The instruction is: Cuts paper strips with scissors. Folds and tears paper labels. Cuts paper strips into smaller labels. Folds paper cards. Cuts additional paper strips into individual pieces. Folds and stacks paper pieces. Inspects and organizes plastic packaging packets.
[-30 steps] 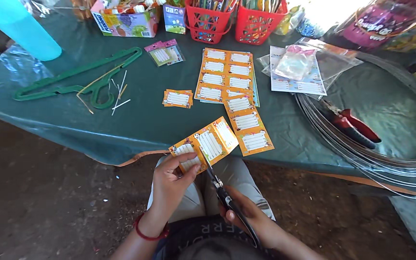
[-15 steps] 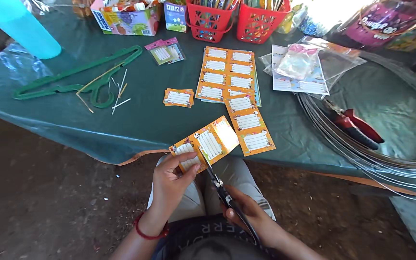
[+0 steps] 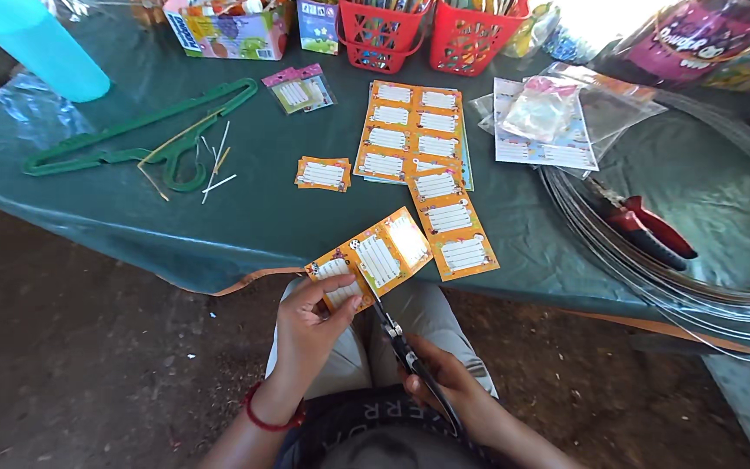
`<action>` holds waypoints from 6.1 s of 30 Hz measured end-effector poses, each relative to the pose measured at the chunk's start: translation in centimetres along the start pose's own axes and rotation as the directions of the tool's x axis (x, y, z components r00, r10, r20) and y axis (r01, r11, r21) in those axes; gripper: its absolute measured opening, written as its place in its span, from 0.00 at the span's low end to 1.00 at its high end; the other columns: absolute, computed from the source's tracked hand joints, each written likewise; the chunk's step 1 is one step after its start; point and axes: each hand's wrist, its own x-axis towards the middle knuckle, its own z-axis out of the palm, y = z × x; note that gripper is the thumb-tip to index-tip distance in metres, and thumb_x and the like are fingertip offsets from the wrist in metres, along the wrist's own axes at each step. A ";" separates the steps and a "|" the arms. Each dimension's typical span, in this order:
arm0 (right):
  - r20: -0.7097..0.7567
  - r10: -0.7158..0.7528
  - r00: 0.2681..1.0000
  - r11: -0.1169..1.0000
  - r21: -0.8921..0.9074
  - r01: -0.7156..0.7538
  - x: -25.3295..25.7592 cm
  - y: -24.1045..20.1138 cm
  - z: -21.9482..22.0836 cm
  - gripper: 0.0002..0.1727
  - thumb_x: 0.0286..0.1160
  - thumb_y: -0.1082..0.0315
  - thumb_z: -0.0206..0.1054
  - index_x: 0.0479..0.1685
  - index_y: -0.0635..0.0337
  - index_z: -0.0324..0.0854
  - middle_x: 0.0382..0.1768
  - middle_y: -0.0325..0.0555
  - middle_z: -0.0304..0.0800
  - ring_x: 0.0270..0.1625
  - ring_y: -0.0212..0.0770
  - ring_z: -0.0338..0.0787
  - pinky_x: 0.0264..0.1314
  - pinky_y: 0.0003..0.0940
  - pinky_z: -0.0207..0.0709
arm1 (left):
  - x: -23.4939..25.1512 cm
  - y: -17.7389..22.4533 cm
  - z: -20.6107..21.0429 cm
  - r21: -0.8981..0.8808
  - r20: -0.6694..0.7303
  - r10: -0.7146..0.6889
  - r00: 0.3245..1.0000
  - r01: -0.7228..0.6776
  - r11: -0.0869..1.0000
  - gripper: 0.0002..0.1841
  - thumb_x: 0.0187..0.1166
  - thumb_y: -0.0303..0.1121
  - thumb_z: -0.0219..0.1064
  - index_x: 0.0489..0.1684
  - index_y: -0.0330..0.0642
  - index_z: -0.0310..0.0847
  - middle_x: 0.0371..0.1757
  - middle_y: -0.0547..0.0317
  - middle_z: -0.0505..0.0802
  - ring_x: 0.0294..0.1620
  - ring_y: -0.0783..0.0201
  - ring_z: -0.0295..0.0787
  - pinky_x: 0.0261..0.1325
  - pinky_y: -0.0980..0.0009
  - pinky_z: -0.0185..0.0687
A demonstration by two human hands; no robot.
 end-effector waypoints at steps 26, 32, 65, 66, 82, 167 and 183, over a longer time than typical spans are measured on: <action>-0.005 0.003 1.000 0.998 0.056 -0.003 0.8 -0.3 -0.1 0.38 0.76 0.44 0.69 0.75 0.64 0.68 0.34 0.22 0.81 0.29 0.15 0.79 0.32 0.13 0.76 | 0.4 -0.1 -0.1 0.005 -0.047 0.026 0.999 -0.026 1.000 0.16 0.72 0.21 0.70 0.58 0.27 0.87 0.54 0.57 0.93 0.40 0.79 0.90 0.44 0.83 0.89; 0.014 -0.030 0.999 0.999 0.033 0.030 2.4 -1.6 -0.4 0.41 0.75 0.42 0.69 0.76 0.65 0.67 0.35 0.22 0.82 0.31 0.15 0.80 0.33 0.13 0.77 | 1.6 0.8 -0.3 0.020 -0.037 0.063 0.997 -0.062 0.998 0.16 0.71 0.20 0.71 0.57 0.26 0.87 0.55 0.54 0.92 0.40 0.80 0.91 0.43 0.84 0.89; -0.040 0.005 0.999 1.000 -0.031 -0.007 5.2 -2.5 -0.5 0.33 0.77 0.53 0.68 0.74 0.66 0.69 0.31 0.24 0.82 0.27 0.17 0.81 0.30 0.14 0.77 | 3.7 0.2 -0.4 0.036 -0.062 0.018 0.998 -0.016 0.999 0.17 0.70 0.20 0.71 0.58 0.27 0.88 0.55 0.51 0.92 0.38 0.78 0.91 0.41 0.84 0.89; -0.043 0.015 0.999 0.999 -0.032 -0.016 5.3 -2.6 -0.5 0.32 0.77 0.52 0.68 0.74 0.65 0.69 0.31 0.24 0.82 0.27 0.17 0.81 0.30 0.14 0.77 | 3.8 0.2 -0.4 0.041 -0.063 0.015 0.998 -0.012 0.999 0.17 0.70 0.20 0.71 0.57 0.28 0.88 0.55 0.51 0.92 0.38 0.79 0.91 0.41 0.84 0.89; -0.021 0.026 0.999 0.999 0.027 -0.025 5.7 -2.4 -0.9 0.34 0.75 0.46 0.69 0.71 0.61 0.70 0.29 0.23 0.82 0.26 0.19 0.81 0.29 0.15 0.78 | 4.3 -0.3 -0.6 0.111 -0.063 0.074 0.995 -0.067 0.992 0.14 0.77 0.24 0.65 0.57 0.28 0.88 0.52 0.54 0.92 0.34 0.85 0.84 0.38 0.89 0.81; -0.327 -0.504 0.800 0.858 -0.081 0.507 5.6 -2.4 -0.5 0.28 0.66 0.68 0.76 0.69 0.57 0.75 0.49 0.22 0.92 0.45 0.17 0.89 0.49 0.17 0.85 | -3.0 1.0 1.5 -0.550 0.229 -0.287 0.930 0.367 0.750 0.17 0.64 0.37 0.83 0.51 0.56 0.90 0.45 0.67 0.98 0.43 0.74 0.95 0.48 0.75 0.91; -0.209 -0.365 0.907 0.929 -0.017 0.370 2.5 -1.6 -2.2 0.27 0.63 0.74 0.75 0.66 0.56 0.77 0.43 0.24 0.93 0.40 0.19 0.90 0.45 0.20 0.86 | 20.4 1.9 -3.3 0.807 0.443 -0.188 0.876 -0.299 0.510 0.27 0.81 0.37 0.72 0.77 0.33 0.77 0.78 0.37 0.80 0.80 0.37 0.73 0.79 0.36 0.66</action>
